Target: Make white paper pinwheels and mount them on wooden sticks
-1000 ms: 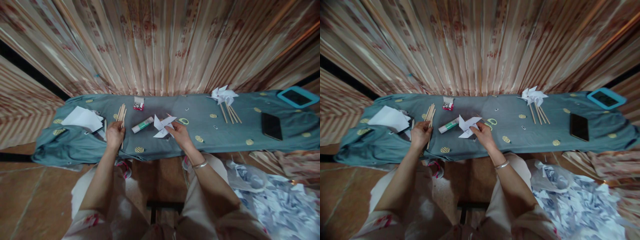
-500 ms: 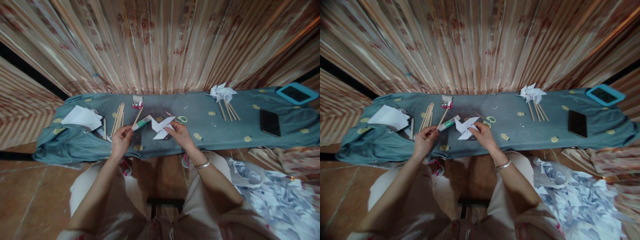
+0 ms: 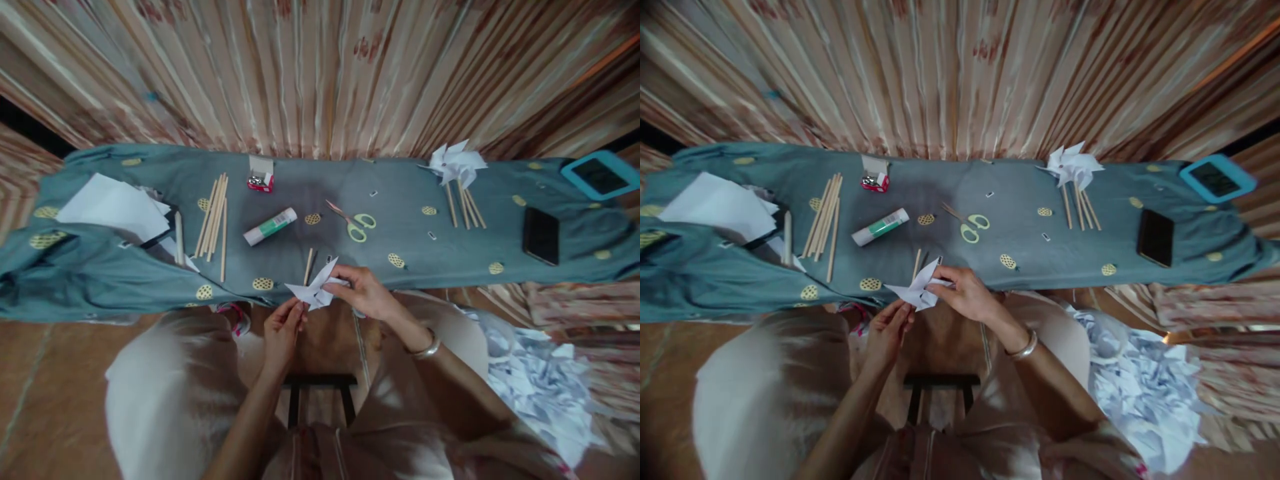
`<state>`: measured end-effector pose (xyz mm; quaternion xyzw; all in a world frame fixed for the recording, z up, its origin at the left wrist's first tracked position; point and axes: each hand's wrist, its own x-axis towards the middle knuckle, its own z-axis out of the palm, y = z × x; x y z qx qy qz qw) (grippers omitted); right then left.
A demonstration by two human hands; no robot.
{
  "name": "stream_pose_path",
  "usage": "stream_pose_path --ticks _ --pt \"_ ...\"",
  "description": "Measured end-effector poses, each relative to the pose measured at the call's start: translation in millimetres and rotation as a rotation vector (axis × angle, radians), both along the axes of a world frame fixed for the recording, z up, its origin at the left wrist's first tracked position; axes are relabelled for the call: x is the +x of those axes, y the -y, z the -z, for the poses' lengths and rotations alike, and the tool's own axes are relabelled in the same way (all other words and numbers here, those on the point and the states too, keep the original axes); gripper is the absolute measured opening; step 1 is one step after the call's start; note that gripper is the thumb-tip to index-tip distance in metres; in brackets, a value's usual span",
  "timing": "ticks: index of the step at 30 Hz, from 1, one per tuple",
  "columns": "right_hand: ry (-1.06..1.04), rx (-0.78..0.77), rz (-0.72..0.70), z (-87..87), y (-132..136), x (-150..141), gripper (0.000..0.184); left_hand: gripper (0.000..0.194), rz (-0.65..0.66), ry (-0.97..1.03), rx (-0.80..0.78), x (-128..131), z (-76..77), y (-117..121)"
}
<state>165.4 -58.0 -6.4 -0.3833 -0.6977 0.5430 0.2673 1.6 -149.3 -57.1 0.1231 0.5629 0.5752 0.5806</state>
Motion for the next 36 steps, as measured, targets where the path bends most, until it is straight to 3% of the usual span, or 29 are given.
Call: stream_pose_path --ticks 11,20,36 --pt "0.214 0.497 0.048 16.5 6 -6 0.014 0.029 0.041 -0.114 -0.049 -2 16.9 2" --pt "0.328 0.847 0.074 9.5 3 -16 0.017 0.024 0.101 -0.170 -0.032 -4 17.8 5" --pt "0.286 0.824 0.121 5.3 -3 -24 0.016 0.032 0.114 -0.140 -0.047 -4 16.6 8"
